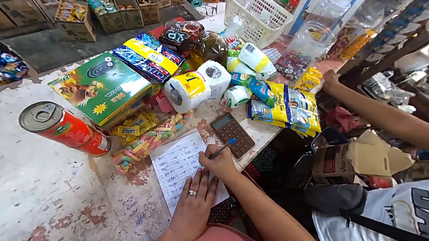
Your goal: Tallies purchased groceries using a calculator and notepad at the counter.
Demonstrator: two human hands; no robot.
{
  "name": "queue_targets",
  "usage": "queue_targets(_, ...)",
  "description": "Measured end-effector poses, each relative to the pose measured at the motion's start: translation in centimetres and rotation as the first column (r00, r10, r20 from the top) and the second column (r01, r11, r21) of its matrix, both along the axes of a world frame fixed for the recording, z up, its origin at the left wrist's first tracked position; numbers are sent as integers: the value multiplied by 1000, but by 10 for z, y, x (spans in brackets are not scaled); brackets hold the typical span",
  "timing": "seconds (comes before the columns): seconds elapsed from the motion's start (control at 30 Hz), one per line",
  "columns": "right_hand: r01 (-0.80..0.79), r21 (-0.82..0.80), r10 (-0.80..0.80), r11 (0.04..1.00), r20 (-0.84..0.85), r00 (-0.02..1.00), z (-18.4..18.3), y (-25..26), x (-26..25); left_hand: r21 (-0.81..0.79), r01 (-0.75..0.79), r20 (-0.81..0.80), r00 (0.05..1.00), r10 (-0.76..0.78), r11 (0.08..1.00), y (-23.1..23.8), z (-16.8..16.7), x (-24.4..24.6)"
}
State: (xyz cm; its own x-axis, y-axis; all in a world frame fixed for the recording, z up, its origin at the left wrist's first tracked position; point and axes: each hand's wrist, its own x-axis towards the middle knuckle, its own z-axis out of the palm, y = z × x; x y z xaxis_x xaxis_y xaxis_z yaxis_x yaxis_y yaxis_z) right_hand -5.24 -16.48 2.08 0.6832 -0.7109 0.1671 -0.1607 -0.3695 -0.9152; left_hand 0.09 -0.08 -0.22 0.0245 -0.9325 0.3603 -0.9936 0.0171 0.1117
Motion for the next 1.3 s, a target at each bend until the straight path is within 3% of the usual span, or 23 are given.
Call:
queue_targets(0.27,40,0,-40,999,77,996,-3,-1,1,8,10,-9,1000,-10,1000,0,-1,0)
queue_targets(0.77,28,-52,-30,998,-37,999,3,-3,1,-10,4,14,1000,-4,1000,-1,-3,1)
queue_targets(0.9,42,-11,-42,999,2,999,1,-3,3,5,-6,28,1000,6,1000,0,-1,0)
queue_targets(1.0,-13,31,15,999,-70,997,3,-1,0,-10,-8,25,1000,8,1000,0,-1,-1)
queue_targets(1.13,39,-39,-37,998,32,999,-3,-3,2,17,-7,31,999,6,1000,-1,0,0)
queue_targets(1.2,16,-65,-16,998,4,1000,-3,-4,1,22,0,20,1000,-1,1000,-1,0,1)
queue_targets(1.3,-8,-33,9,999,38,999,6,-3,-6,29,8,5,1000,-8,1000,0,1,1)
